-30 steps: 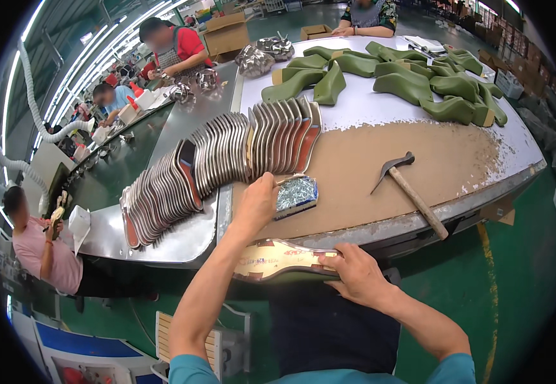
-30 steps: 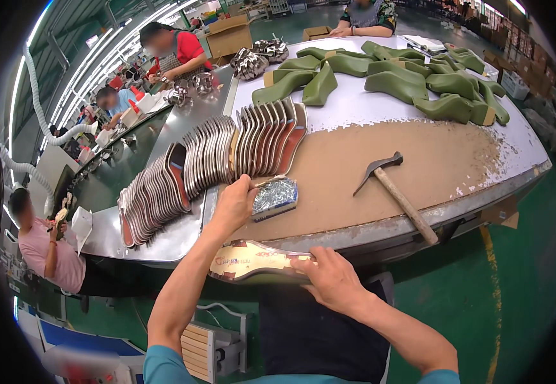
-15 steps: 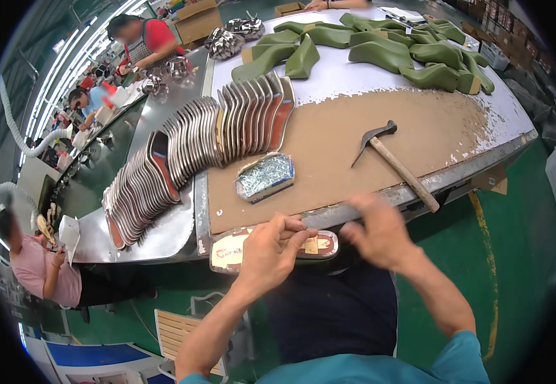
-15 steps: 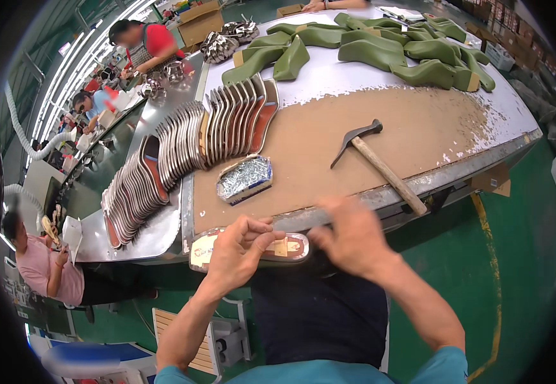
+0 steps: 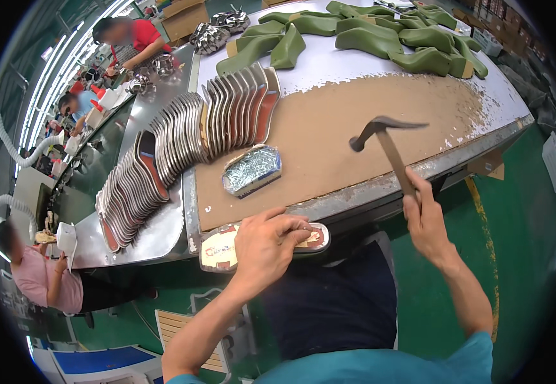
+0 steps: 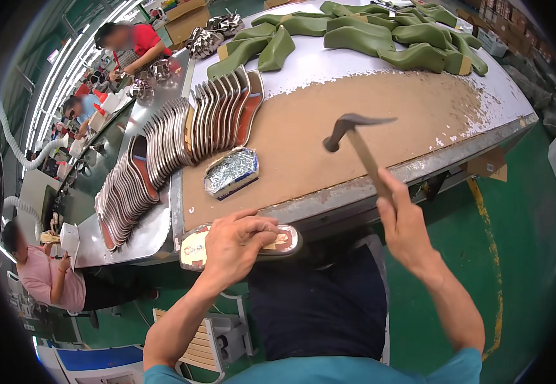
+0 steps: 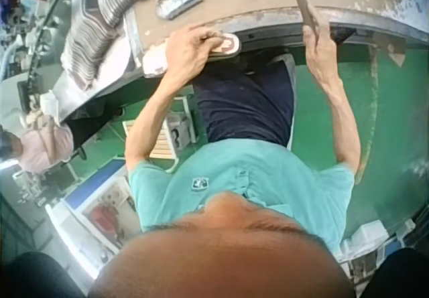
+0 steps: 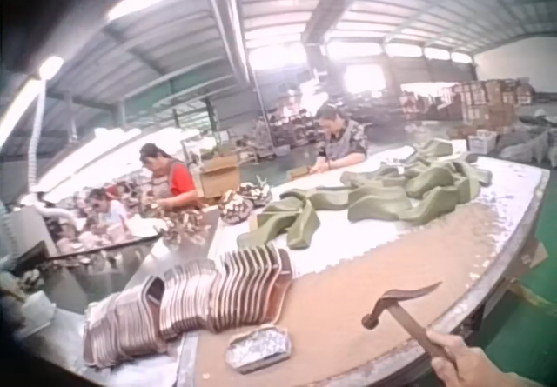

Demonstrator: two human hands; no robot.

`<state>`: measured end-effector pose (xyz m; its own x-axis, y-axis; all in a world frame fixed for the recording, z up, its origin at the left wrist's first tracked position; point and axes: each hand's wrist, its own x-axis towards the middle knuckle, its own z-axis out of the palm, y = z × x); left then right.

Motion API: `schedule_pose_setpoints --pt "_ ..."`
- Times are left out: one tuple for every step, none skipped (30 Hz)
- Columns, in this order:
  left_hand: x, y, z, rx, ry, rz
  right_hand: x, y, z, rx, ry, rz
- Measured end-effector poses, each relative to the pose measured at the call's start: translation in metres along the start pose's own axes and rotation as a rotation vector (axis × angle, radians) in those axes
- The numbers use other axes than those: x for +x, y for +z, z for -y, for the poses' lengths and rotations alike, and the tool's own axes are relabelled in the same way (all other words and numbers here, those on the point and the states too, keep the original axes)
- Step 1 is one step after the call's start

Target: The person repeatedly picks up a green slipper upper and a separate insole, places the insole inside the upper, and uses a hammer to tap the insole into place. They then place the assembled slipper on a growing stack on the table. This process is repeated for multiple units throughout the clip.

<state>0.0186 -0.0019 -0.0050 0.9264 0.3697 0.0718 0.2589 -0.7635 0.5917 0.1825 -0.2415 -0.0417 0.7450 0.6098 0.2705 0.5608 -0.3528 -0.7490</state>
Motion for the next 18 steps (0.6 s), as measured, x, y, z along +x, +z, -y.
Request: schedule_pose_setpoints --pt "-0.001 0.000 0.000 0.004 0.006 -0.003 -0.008 -0.003 0.009 0.061 0.034 0.036" --pt "-0.002 -0.001 0.000 0.008 0.012 -0.005 -0.016 -0.006 0.018 0.120 0.071 0.071" --pt "-0.002 -0.001 0.000 0.008 0.022 -0.009 -0.021 -0.012 0.028 0.143 0.124 0.126" --pt "-0.002 0.000 0.000 0.029 0.057 -0.020 -0.025 -0.015 0.033 0.167 0.178 0.182" --pt "-0.002 0.001 0.001 0.050 0.092 -0.031 -0.028 -0.015 0.033 0.191 0.108 0.140" --pt "-0.003 0.001 0.002 0.070 0.123 -0.047 -0.030 -0.017 0.036 0.183 0.041 0.122" --pt "-0.004 0.002 0.002 0.062 0.131 -0.057 -0.032 -0.021 0.040 0.176 -0.026 0.104" --pt "-0.004 0.003 0.002 0.054 0.139 -0.067 -0.033 -0.026 0.045 0.169 -0.093 0.087" --pt "-0.003 0.004 0.003 0.049 0.147 -0.081 -0.033 -0.031 0.052 0.161 -0.157 0.099" --pt "-0.003 0.004 0.004 0.051 0.153 -0.095 -0.034 -0.038 0.061 0.152 -0.220 0.111" --pt "-0.005 0.004 0.005 0.054 0.159 -0.110 -0.035 -0.039 0.063 0.163 -0.280 0.103" --pt "-0.006 0.005 0.005 0.056 0.168 -0.119 -0.037 -0.040 0.066 0.172 -0.336 0.092" --pt "-0.006 0.004 0.006 0.044 0.174 -0.110 -0.041 -0.039 0.067 0.201 -0.388 0.062" --pt "-0.005 0.004 0.006 0.032 0.180 -0.101 -0.042 -0.039 0.071 0.183 -0.375 0.083" --pt "-0.006 0.003 0.006 0.022 0.180 -0.091 -0.043 -0.038 0.075 0.168 -0.361 0.106" --pt "-0.006 0.002 0.005 0.043 0.188 -0.096 -0.037 -0.034 0.090 0.106 -0.345 0.132" --pt "-0.004 0.002 0.004 0.063 0.196 -0.100 -0.035 -0.033 0.092 0.036 -0.268 0.220" --pt "-0.004 0.001 0.004 0.083 0.204 -0.102 -0.035 -0.031 0.094 -0.035 -0.190 0.307"
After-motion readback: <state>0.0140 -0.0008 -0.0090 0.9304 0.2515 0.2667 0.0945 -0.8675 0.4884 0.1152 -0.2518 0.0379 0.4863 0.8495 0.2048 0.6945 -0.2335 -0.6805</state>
